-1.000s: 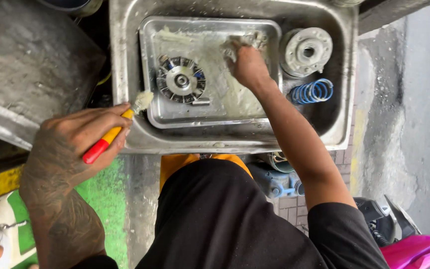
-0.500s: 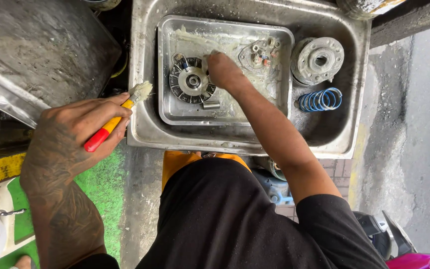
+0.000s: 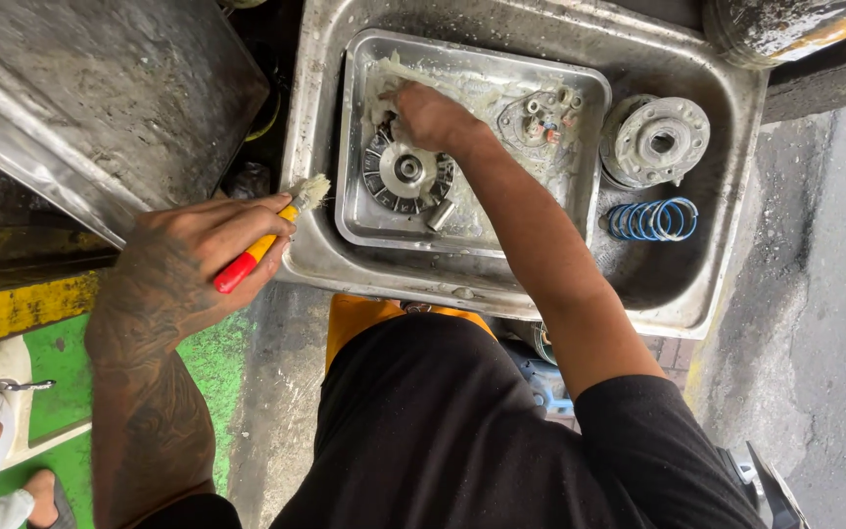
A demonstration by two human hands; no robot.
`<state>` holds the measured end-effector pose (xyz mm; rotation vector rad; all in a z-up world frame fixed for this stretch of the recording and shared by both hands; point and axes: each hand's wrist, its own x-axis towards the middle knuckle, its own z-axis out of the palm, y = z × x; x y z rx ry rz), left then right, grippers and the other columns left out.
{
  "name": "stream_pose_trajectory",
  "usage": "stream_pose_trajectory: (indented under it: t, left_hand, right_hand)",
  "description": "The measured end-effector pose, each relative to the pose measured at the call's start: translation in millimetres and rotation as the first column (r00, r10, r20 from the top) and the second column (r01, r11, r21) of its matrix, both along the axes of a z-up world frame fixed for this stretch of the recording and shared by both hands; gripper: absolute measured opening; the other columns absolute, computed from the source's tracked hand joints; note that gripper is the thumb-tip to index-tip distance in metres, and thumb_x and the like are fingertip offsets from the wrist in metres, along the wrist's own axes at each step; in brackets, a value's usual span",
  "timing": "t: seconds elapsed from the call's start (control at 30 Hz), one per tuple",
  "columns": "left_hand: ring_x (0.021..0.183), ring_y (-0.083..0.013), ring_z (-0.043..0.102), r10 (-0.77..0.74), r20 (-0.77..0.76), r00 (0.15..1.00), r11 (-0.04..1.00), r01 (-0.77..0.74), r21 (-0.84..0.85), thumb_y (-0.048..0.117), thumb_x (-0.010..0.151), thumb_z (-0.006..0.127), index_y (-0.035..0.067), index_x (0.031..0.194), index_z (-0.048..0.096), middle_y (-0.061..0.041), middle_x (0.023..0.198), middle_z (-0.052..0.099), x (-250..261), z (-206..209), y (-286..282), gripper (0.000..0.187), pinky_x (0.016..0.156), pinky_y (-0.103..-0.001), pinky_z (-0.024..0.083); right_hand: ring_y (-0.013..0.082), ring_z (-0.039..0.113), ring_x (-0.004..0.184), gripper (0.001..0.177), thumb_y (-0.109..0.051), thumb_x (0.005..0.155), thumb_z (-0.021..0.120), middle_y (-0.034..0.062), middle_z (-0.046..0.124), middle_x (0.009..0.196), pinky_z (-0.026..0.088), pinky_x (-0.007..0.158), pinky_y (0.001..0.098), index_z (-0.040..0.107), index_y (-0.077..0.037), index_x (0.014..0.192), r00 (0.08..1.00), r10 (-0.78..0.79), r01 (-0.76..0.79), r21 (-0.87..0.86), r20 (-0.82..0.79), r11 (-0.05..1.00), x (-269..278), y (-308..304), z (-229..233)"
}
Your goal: Cleaning motorcycle engine components using a brush and water in a wash basin
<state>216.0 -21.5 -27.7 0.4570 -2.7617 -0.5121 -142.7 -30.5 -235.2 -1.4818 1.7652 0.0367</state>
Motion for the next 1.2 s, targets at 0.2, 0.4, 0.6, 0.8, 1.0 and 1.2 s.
stream_pose_trajectory:
  t: [0.2,0.4,0.6,0.8,1.0,1.2]
  left_hand:
    - [0.111,-0.0227,0.081,-0.045,-0.007,0.999,0.997,0.046,0.066,0.009,0.096,0.079,0.011,0.11,0.077,-0.006,0.126,0.085,-23,-2,-12,0.013,0.085,-0.037,0.064]
    - [0.07,-0.0238,0.078,-0.262,0.121,0.958,0.965,0.261,0.02,0.021,0.113,0.068,0.013,0.12,0.071,0.001,0.099,0.083,-116,-1,-29,0.011,0.06,-0.044,0.066]
    - [0.054,-0.0182,0.059,-0.338,0.379,0.862,0.889,0.424,-0.172,-0.008,0.101,0.063,0.014,0.102,0.065,-0.002,0.063,0.06,-259,-133,-10,0.022,0.054,-0.038,0.058]
    - [0.094,-0.0428,0.081,-0.547,0.37,0.751,0.828,0.422,0.369,0.023,0.098,0.071,0.013,0.11,0.08,-0.017,0.09,0.084,-276,-144,15,0.017,0.08,-0.057,0.064]
    - [0.112,-0.0447,0.077,-0.56,-0.323,0.762,0.684,0.646,0.338,0.008,0.105,0.072,0.012,0.117,0.075,-0.018,0.114,0.081,-243,-23,41,0.013,0.096,-0.051,0.065]
    - [0.109,-0.0306,0.079,-0.588,-0.046,0.807,0.808,0.589,0.003,0.008,0.097,0.072,0.012,0.112,0.064,-0.006,0.119,0.078,-237,-27,24,0.017,0.091,-0.044,0.066]
  right_hand:
    - [0.0264,0.078,0.123,0.017,-0.003,0.109,0.064,0.0079,0.079,0.133,0.073,0.1,0.0346,0.076,-0.015,0.108,0.901,-0.213,0.284,-0.143,0.377,0.948,-18,8,0]
    - [0.0238,0.072,0.089,0.013,0.0,0.113,0.056,0.0154,0.071,0.103,0.07,0.08,0.0328,0.066,0.001,0.121,0.077,-0.609,0.792,0.323,0.789,0.518,-56,72,47]
    - [0.0096,0.039,0.051,0.029,-0.031,0.098,0.053,0.0029,0.059,0.078,0.03,0.043,0.018,0.073,-0.009,0.1,-0.317,-0.648,0.675,0.644,0.693,0.359,-96,163,48]
    - [0.0092,0.03,0.054,0.026,-0.032,0.105,0.054,-0.0018,0.031,0.078,0.028,0.041,0.0217,0.065,-0.011,0.114,-0.392,-0.511,0.678,0.616,0.765,0.402,-94,234,75]
    - [0.016,0.04,0.053,0.031,-0.031,0.11,0.048,0.0061,0.054,0.081,0.039,0.048,0.0259,0.065,-0.009,0.125,-0.379,-0.609,0.716,0.638,0.697,0.284,-85,237,98]
    - [0.013,0.034,0.056,0.037,-0.006,0.101,0.039,0.0011,0.04,0.083,0.034,0.048,0.0262,0.056,0.002,0.132,-0.304,-0.537,0.691,0.57,0.787,0.445,-104,242,43]
